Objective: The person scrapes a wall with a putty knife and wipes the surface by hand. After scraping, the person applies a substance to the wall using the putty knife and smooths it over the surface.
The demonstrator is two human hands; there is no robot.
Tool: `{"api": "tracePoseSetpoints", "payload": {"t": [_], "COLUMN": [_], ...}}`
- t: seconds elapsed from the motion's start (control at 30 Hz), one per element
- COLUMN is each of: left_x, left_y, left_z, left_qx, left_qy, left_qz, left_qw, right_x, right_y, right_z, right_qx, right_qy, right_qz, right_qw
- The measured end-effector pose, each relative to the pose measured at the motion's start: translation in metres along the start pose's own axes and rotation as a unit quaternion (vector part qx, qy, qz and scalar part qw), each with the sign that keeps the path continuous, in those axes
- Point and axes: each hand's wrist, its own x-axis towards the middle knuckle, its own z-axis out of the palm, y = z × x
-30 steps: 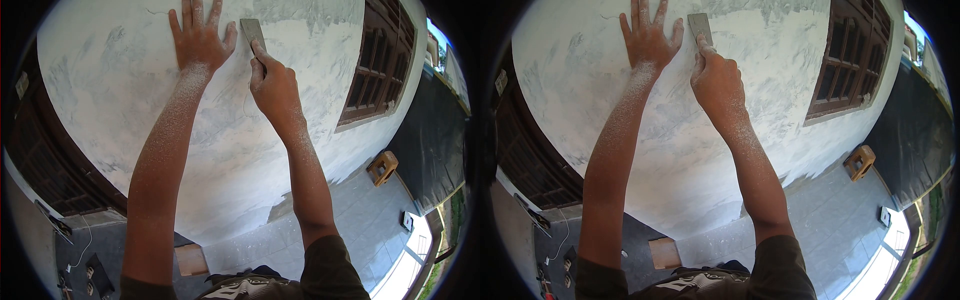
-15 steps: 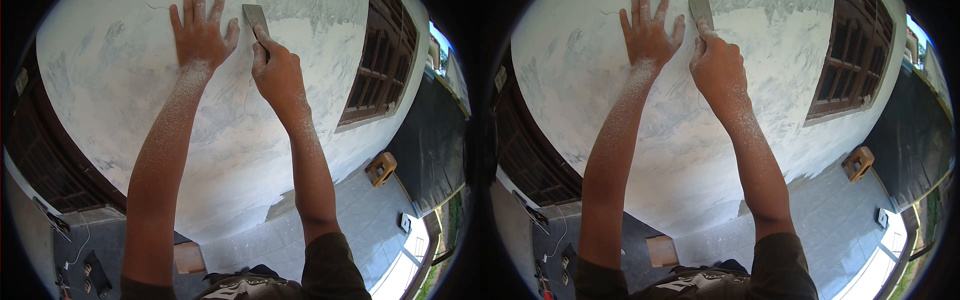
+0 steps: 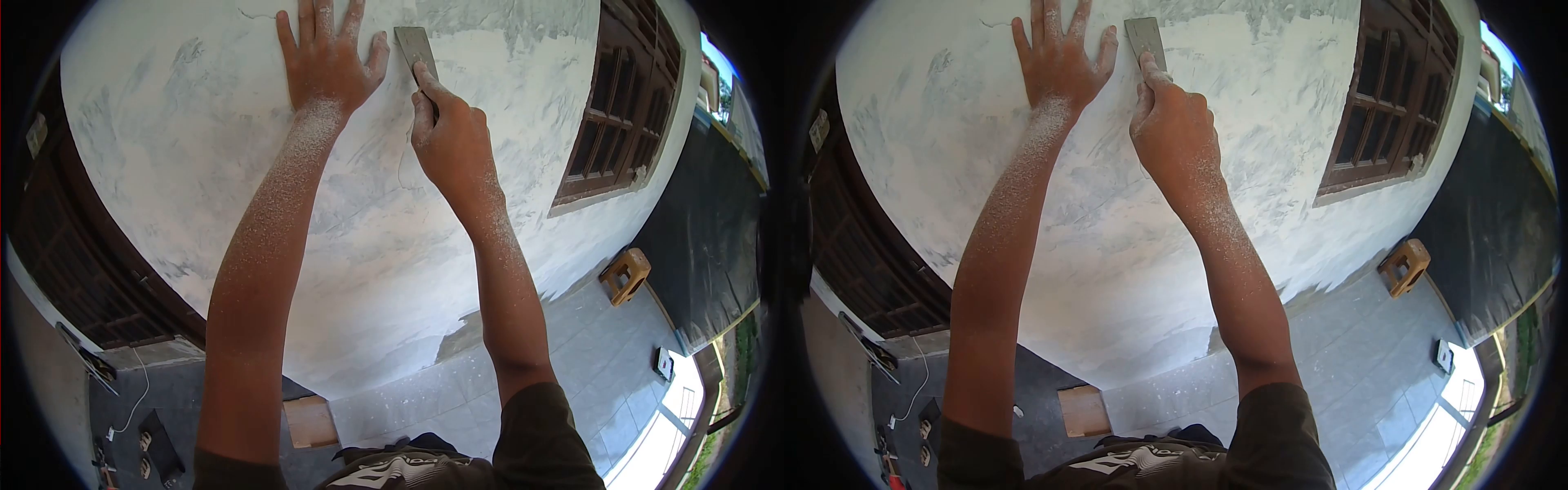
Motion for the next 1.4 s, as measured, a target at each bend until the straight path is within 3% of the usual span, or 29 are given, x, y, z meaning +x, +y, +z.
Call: {"api": "tracePoseSetpoints", "payload": {"t": [1.4], "left_x": [-0.001], "left_y": [-0.002], "left_z": [0.006], "left_qx": [-0.01], "left_qy": [-0.006], "left_qz": [0.052], "left_qw": [0.999], "right_x": [0.0], "right_y": [-0.004], "right_z": [0.004], "right_qx": [-0.001], "right_qy": [0.011], "right_qz": [-0.014], "right_qw": [1.0]}}
